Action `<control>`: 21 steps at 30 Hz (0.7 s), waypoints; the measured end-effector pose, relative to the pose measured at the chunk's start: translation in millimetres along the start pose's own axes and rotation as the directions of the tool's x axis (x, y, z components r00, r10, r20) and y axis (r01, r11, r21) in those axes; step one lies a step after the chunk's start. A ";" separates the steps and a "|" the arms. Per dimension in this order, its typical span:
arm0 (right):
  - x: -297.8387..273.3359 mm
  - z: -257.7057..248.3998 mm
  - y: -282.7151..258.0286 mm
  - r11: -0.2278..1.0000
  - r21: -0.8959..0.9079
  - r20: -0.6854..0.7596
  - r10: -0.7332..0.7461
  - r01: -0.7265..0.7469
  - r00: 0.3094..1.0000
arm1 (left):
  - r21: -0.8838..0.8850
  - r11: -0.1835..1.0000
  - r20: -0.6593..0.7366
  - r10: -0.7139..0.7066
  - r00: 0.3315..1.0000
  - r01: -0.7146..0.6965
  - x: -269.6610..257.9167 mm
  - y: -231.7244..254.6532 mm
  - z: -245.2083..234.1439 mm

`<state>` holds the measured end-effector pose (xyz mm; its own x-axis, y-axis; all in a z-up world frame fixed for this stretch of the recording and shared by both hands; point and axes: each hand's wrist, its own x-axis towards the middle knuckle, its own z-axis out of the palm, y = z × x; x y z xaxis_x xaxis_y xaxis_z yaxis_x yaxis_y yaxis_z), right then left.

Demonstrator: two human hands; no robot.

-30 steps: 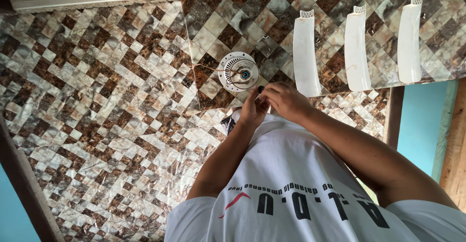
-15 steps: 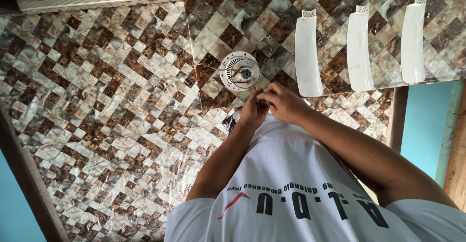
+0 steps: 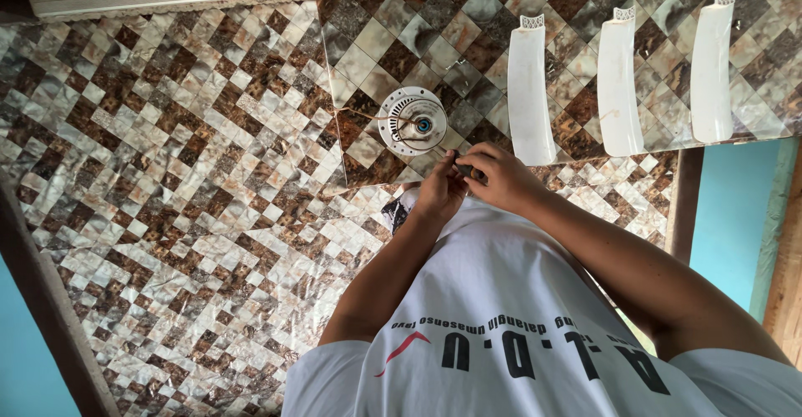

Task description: The person uses a screwdriver to remove screws from the ceiling fan's mounting bracket and detaches the fan housing. They then separate the fan motor and blade assembly from the ceiling mount, holding the components in their hands.

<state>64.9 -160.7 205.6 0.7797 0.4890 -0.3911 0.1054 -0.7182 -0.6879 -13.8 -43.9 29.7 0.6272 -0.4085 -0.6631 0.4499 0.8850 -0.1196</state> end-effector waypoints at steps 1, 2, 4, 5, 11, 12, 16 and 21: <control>-0.6 -0.8 0.6 1.000 -0.016 -0.003 -0.008 0.008 1.000 | -0.002 1.000 0.010 0.002 1.000 -0.002 0.1 -0.4 0.5; -1.1 -1.3 1.1 0.999 -0.031 -0.006 -0.017 0.017 1.000 | -0.003 1.000 0.018 0.004 1.000 -0.004 0.1 -0.4 0.7; -2.7 -2.3 1.5 0.998 -0.050 -0.019 -0.030 0.029 0.999 | 0.007 1.000 0.029 0.008 1.000 -0.008 0.5 -0.7 1.4; -3.9 -2.8 1.4 0.998 -0.055 -0.030 -0.034 0.032 0.999 | 0.012 1.000 0.034 0.010 0.999 -0.010 0.8 -0.8 1.9; -8.9 -12.3 -0.4 0.999 -0.026 -0.141 -0.026 0.023 0.990 | -0.022 0.995 0.030 -0.101 0.994 0.101 3.8 4.1 18.5; -10.1 -14.6 -0.3 0.999 -0.039 -0.174 -0.038 0.032 0.984 | -0.022 0.992 0.056 -0.119 0.991 0.120 2.9 5.5 23.3; -8.9 -25.8 5.0 0.996 -0.067 -0.299 -0.081 0.064 0.951 | 0.028 0.985 0.018 -0.173 0.985 0.173 -2.9 11.5 43.9; -0.3 -36.8 18.7 0.993 -0.098 -0.419 -0.107 0.073 0.902 | 0.094 0.979 -0.096 -0.175 0.980 0.184 -5.9 18.9 45.5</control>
<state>89.4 -192.4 215.4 0.9504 0.3103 -0.0225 0.2215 -0.7256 -0.6515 19.9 -34.9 65.1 0.4751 -0.5336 -0.6996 0.6150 0.7700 -0.1696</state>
